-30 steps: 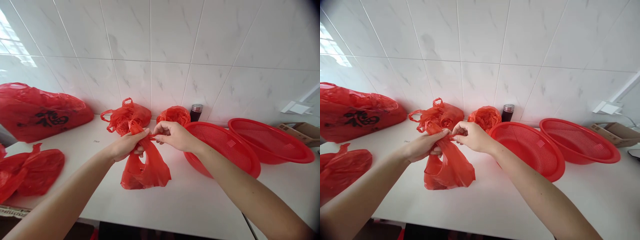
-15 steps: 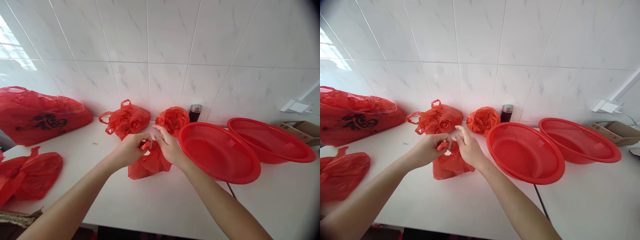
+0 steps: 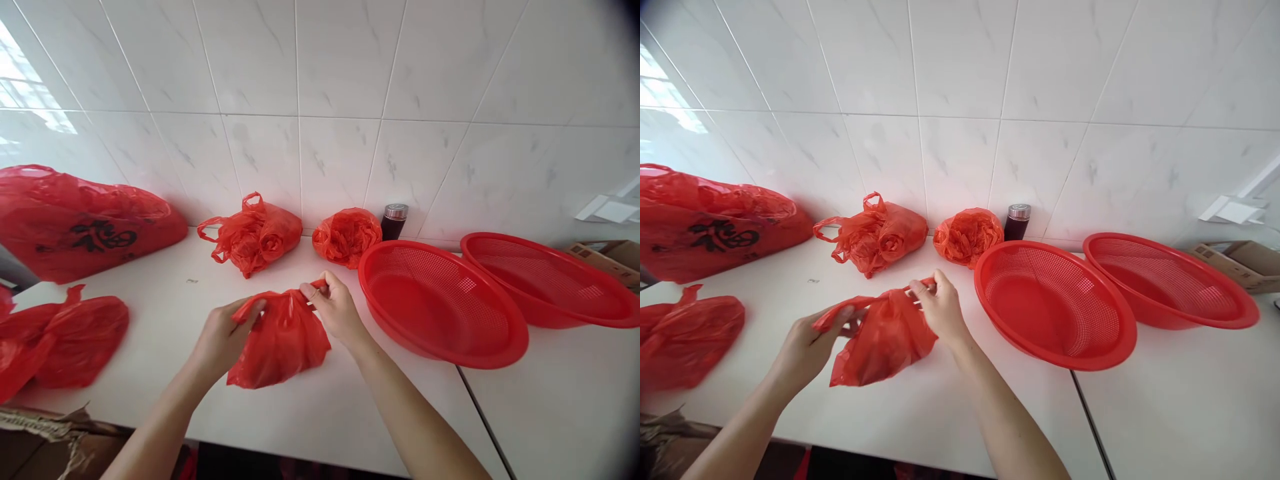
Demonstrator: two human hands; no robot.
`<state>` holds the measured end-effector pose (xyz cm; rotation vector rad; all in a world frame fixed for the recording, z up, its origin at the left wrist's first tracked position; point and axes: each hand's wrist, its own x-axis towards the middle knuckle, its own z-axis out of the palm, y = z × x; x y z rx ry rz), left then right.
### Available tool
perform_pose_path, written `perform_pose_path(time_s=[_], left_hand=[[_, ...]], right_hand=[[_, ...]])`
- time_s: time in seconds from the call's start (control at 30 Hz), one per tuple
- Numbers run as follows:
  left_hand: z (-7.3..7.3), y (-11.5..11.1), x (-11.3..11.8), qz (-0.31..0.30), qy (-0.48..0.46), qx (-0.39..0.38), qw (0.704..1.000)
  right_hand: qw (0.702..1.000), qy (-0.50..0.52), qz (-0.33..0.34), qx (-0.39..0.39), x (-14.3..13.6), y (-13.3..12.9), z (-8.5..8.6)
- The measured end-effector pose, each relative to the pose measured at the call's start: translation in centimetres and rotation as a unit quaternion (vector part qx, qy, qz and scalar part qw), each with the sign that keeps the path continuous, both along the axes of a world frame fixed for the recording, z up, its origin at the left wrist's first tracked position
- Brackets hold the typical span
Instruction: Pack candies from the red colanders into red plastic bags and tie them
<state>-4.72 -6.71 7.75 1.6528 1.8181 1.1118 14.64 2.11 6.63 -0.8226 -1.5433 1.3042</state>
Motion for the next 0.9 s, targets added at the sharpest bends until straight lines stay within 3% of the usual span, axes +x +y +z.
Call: perform_pose_path(time_s=[0.1, 0.23, 0.37, 0.47, 0.53, 0.67, 0.9], left_hand=[[-3.5, -2.2, -1.9, 0.117, -0.12, 0.002, 0.986], [-6.7, -3.4, -2.0, 0.178, -0.192, 0.003, 0.965], [-7.4, -1.7, -0.4, 0.153, -0.127, 0.053, 0.979], [-8.1, 0.9, 0.4, 0.156, -0.059, 0.08, 0.983], [-8.8, 2.7, 0.5, 0.159, -0.028, 0.065, 0.985], [-9.6, 5.5, 0.1, 0.15, 0.013, 0.041, 0.988], [-9.8, 7.0, -1.3, 0.094, 0.053, 0.029, 0.994]], right_hand=[[0.996, -0.017, -0.09, -0.024, -0.2, 2.4, -2.3], [0.983, -0.065, -0.171, 0.011, -0.8, 3.9, -4.7], [0.981, -0.123, -0.131, 0.08, -2.4, 2.3, -6.4], [0.966, -0.207, -0.066, 0.142, -3.6, 1.1, -7.8], [0.957, -0.239, -0.069, 0.15, -4.1, 0.8, -8.6], [0.964, -0.219, -0.099, 0.111, -4.2, 1.5, -9.1], [0.995, -0.1, 0.004, -0.001, -2.4, 4.3, -8.7]])
